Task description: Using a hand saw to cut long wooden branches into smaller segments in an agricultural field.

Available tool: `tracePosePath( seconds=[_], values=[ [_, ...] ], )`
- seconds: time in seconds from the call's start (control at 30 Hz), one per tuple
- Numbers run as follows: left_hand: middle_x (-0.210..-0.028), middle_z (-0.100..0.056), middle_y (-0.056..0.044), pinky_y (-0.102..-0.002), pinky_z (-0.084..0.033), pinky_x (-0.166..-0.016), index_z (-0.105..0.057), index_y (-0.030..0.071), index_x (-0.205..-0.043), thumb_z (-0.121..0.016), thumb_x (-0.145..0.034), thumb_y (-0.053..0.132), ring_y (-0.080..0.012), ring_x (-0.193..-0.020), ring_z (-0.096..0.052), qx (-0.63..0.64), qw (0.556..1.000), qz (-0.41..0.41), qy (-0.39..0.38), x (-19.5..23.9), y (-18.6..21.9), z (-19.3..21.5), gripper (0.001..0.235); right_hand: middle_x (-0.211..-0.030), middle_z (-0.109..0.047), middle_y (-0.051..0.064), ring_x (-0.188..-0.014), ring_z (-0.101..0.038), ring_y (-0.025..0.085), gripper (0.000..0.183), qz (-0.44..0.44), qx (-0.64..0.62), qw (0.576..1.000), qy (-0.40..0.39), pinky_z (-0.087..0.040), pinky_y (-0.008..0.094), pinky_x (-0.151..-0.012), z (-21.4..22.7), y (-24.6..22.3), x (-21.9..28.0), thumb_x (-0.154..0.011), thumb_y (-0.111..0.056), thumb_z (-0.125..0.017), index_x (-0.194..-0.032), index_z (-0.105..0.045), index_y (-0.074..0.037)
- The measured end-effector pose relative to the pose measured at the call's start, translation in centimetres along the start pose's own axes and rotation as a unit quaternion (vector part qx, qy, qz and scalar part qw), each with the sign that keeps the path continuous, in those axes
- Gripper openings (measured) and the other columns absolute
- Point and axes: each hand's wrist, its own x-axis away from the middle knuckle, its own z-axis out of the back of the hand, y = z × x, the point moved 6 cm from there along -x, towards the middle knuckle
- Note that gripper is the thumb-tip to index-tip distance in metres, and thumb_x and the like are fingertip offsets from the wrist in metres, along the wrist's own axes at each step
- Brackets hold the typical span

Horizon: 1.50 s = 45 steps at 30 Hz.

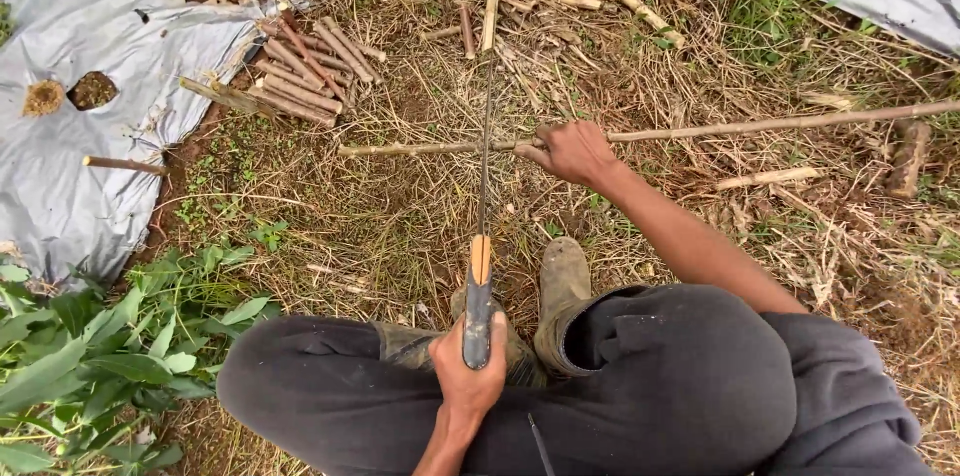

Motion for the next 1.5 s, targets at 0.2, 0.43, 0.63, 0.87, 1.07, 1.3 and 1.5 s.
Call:
tracePosePath(
  seconds=[0.2,0.43,0.63,0.87,1.07,1.3,1.5],
  values=[
    [-0.050,-0.045,0.003,-0.033,-0.035,-0.042,-0.056,0.016,-0.063,-0.075,-0.090,0.028,-0.0105,-0.044,-0.038,-0.053,0.989,0.132,-0.031,2.1,-4.6,0.2,0.036,-0.052,-0.032,-0.009,-0.044,-0.025,0.009,0.069,-0.001,-0.025,0.998,-0.055,-0.027,0.027,-0.042,-8.0,-0.8,0.0,-0.095,-0.080,-0.019,-0.074,-0.049,-0.022],
    [-0.047,-0.043,0.004,-0.031,-0.036,-0.040,-0.061,0.012,-0.061,-0.076,-0.088,0.020,-0.0082,-0.041,-0.037,-0.061,0.989,0.131,-0.031,2.4,-4.2,0.4,0.031,-0.050,-0.033,-0.010,-0.040,-0.024,0.007,0.068,0.002,-0.029,0.999,-0.034,-0.020,0.027,-0.039,-10.2,-1.5,1.6,-0.097,-0.078,-0.022,-0.074,-0.053,-0.022],
    [-0.047,-0.046,0.004,-0.032,-0.040,-0.037,-0.060,0.014,-0.066,-0.074,-0.089,0.023,-0.0099,-0.037,-0.041,-0.068,0.989,0.123,-0.054,-0.2,-5.8,-1.2,0.028,-0.051,-0.031,-0.011,-0.042,-0.022,0.007,0.068,0.002,-0.037,0.998,-0.048,-0.020,0.028,-0.041,-12.5,-0.8,2.8,-0.096,-0.080,-0.022,-0.072,-0.049,-0.022],
    [-0.047,-0.042,0.004,-0.033,-0.038,-0.040,-0.049,0.016,-0.059,-0.073,-0.088,0.025,-0.0095,-0.039,-0.038,-0.085,0.985,0.141,-0.050,-1.9,-6.5,-1.5,0.039,-0.051,-0.034,-0.010,-0.041,-0.024,0.008,0.069,0.004,-0.026,1.000,0.002,-0.018,0.028,-0.040,-11.4,-0.4,1.2,-0.098,-0.078,-0.019,-0.072,-0.049,-0.022],
    [-0.048,-0.039,0.006,-0.031,-0.036,-0.039,-0.048,0.017,-0.060,-0.073,-0.089,0.021,-0.0077,-0.038,-0.035,-0.061,0.990,0.115,-0.054,-1.3,-5.0,-0.8,0.038,-0.053,-0.038,-0.009,-0.040,-0.027,0.007,0.069,0.022,0.018,0.999,0.037,-0.020,0.027,-0.038,-10.0,1.1,-1.5,-0.102,-0.077,-0.020,-0.074,-0.049,-0.022],
    [-0.038,-0.049,-0.006,-0.030,-0.032,-0.039,-0.055,0.007,-0.054,-0.073,-0.081,0.012,-0.0148,-0.033,-0.041,0.000,0.981,0.185,-0.052,-4.8,-10.4,-3.7,0.033,-0.062,-0.052,-0.001,-0.043,-0.039,0.014,0.068,0.000,-0.065,0.998,0.011,-0.037,0.032,-0.050,-13.3,1.6,-2.1,-0.104,-0.079,-0.035,-0.076,-0.052,-0.019],
    [-0.046,-0.048,-0.003,-0.023,-0.032,-0.036,-0.060,0.003,-0.069,-0.070,-0.091,0.008,-0.0109,-0.035,-0.037,-0.010,0.961,0.223,-0.164,-7.8,-10.1,-5.9,0.025,-0.056,-0.048,0.000,-0.043,-0.043,0.016,0.074,-0.027,-0.007,0.995,-0.093,-0.041,0.034,-0.054,-16.6,4.8,-3.8,-0.102,-0.082,-0.025,-0.081,-0.057,-0.018]
  ],
)
